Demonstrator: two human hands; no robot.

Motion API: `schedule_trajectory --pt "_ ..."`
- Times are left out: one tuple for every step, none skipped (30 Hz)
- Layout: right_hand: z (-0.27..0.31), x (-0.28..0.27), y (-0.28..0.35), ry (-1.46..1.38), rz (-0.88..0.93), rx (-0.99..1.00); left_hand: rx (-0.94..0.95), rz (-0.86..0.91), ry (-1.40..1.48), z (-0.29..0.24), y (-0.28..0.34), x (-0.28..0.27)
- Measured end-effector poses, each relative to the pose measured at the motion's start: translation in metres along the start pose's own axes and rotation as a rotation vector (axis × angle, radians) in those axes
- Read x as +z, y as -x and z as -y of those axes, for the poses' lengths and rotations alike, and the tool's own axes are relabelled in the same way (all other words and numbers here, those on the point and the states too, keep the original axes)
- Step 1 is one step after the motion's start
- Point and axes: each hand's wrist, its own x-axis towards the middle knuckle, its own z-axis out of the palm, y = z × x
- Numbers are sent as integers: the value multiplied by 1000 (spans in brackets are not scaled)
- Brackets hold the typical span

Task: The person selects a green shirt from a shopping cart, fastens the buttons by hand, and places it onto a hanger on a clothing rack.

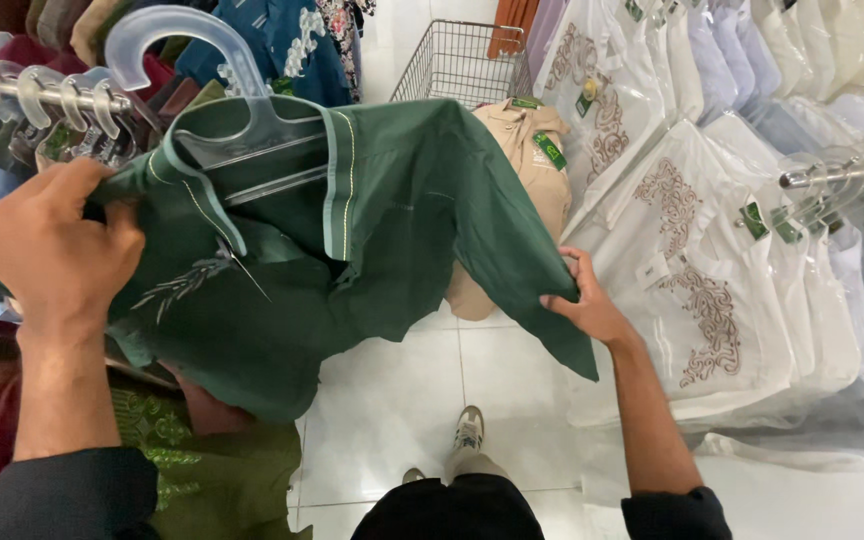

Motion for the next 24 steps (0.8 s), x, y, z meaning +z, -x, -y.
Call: schedule_trajectory --pt "-4 -12 3 73 55 39 16 -9 -54 -2 1 4" --pt "-8 -24 7 146 110 79 32 -19 -109 -5 2 7" --pt "-10 -36 9 151 107 81 29 -20 -103 -10 1 5" --pt "-12 -48 12 447 94 45 25 -18 -101 -15 0 3" --pt "-12 -60 12 740 78 1 21 -22 -103 -19 -3 1" --pt "-7 -65 17 744 73 -2 18 -28 -102 -23 -5 1" --pt "-4 -71 25 913 -91 39 -18 0 -51 -29 -5 1" --pt "-1 -77 33 1080 -260 80 -54 27 0 -35 -5 0" --pt "-22 -70 43 1082 -263 80 -55 25 3 -40 -1 2" --pt "-42 -63 52 1081 -600 -27 -85 40 68 -45 2 4" --pt "-61 -57 60 1056 -941 -140 -115 53 131 -50 5 6" --pt "-97 -31 62 1057 -945 -142 -116 49 134 -62 1 -2" --pt "-134 -5 64 1029 -905 7 -151 50 148 -74 -2 -11" --pt "-171 21 65 996 -862 154 -187 51 162 -86 -5 -19" --pt "-170 52 76 999 -862 156 -188 52 164 -94 -2 -15" --pt "-169 83 88 1048 -298 204 -196 40 197 -103 2 -11" --pt "-170 117 100 1042 263 232 -203 29 226 -111 6 -8" --pt "-170 120 107 1041 265 233 -203 32 225 -116 12 -4" --pt "-169 121 111 929 240 327 -223 21 287 -122 15 2" --pt "-168 123 114 815 215 419 -243 11 349 -128 19 8" --pt "-172 108 102 818 218 415 -248 10 345 -130 19 9" --pt "-176 93 88 742 -7 295 -259 7 319 -132 19 11" --pt "-183 81 83 651 -223 182 -264 15 297 -135 22 11" --pt "-145 68 78 650 -217 191 -263 25 297 -141 23 9"
